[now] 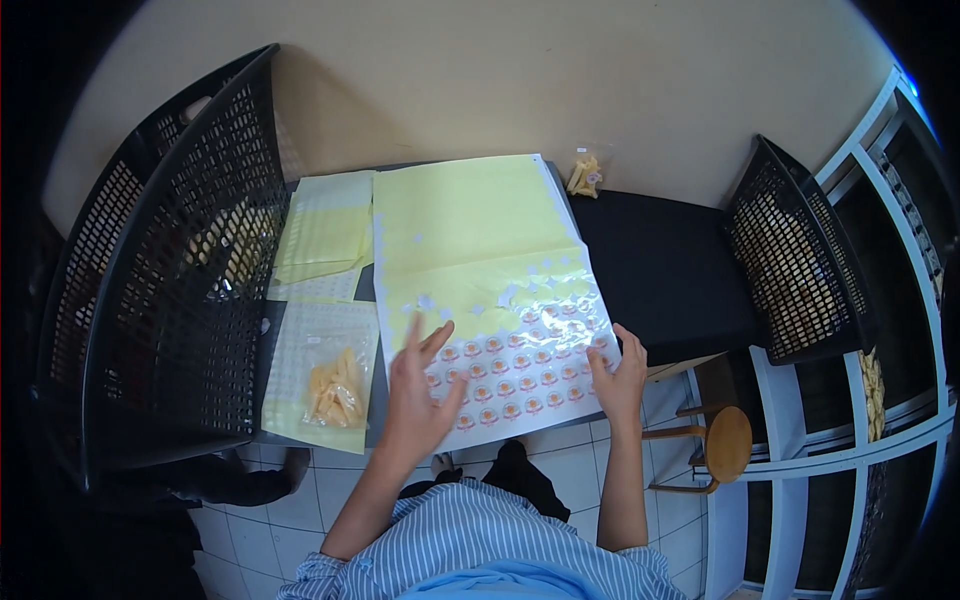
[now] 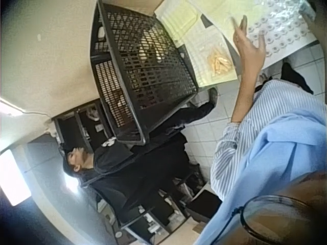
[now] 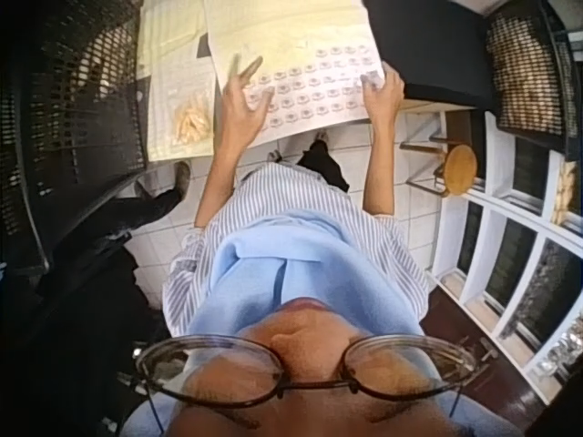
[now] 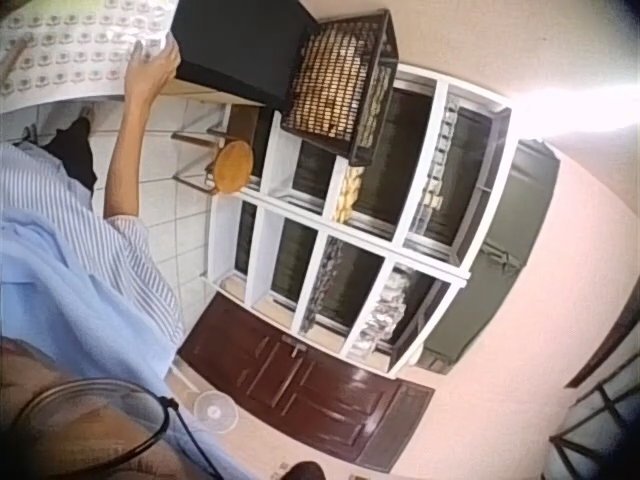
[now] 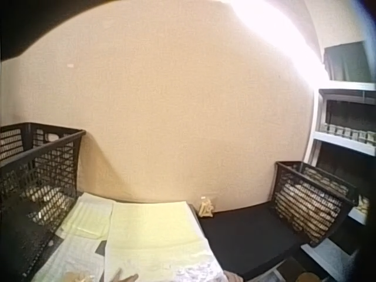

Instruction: Applying circular labels to small plastic bags containing food snacks.

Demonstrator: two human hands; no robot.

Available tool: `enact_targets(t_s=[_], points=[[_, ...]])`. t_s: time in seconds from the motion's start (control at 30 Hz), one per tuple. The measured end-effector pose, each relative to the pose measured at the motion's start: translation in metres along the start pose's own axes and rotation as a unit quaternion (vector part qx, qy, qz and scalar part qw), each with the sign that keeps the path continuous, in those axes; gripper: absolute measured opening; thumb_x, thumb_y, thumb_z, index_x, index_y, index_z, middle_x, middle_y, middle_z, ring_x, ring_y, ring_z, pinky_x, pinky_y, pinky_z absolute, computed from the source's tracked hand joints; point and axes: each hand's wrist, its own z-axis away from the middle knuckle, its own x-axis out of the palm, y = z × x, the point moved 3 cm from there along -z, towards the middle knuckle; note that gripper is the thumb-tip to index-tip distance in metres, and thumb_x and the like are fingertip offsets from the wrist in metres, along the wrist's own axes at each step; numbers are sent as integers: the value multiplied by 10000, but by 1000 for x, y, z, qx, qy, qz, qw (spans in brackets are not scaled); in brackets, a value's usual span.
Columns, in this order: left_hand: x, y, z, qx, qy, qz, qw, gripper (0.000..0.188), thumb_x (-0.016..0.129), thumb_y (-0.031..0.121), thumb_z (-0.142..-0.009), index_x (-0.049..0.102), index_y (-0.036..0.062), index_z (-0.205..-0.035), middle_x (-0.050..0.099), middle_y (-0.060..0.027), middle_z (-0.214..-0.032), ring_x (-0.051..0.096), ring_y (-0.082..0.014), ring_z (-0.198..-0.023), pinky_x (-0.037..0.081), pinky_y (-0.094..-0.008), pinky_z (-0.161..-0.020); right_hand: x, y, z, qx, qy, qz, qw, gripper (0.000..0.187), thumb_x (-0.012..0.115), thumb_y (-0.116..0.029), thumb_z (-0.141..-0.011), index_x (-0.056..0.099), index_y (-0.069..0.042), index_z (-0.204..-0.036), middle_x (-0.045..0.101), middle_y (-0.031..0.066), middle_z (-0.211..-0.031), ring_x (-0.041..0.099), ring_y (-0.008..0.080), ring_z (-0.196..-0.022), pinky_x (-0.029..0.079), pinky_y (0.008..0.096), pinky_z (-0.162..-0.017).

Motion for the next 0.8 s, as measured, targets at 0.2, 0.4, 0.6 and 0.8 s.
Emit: enact_targets(t_s=[0.2,0.4,0.6,0.8], points=[[53,32,-17,80,-96,-111,986,515,603,203,-820,443,-7,-1261,189,-245,-1446,208,-395,-1335,178,-507,-1070,6,17,-37,-19,-22,-18,999,493,674,-213,-769,512,12,-1177,519,161,-1148,471,315,-1095,362,411,-939],[118,35,-62,101,-86,-93,987,453,606,164,-803,477,28,-1215,479,-156,-1252,422,-299,-1182,303,-419,-987,14,30,-62,-3,-75,-58,995,372,686,-227,-748,611,-16,-1045,541,130,-1004,510,294,-1013,396,397,-866],[174,17,-89,60,-33,-101,993,538,600,121,-780,400,-13,-1261,466,-181,-1234,410,-305,-1179,296,-402,-978,22,39,-68,-40,-77,-143,986,335,704,-196,-721,625,-18,-993,540,116,-937,538,268,-881,432,348,-776],[184,8,-85,47,-36,-113,992,548,619,128,-784,392,9,-1269,449,-180,-1249,389,-308,-1201,236,-395,-1000,21,40,-70,-18,-135,-283,949,258,692,-106,-729,620,-20,-961,549,71,-873,512,158,-755,434,280,-711]])
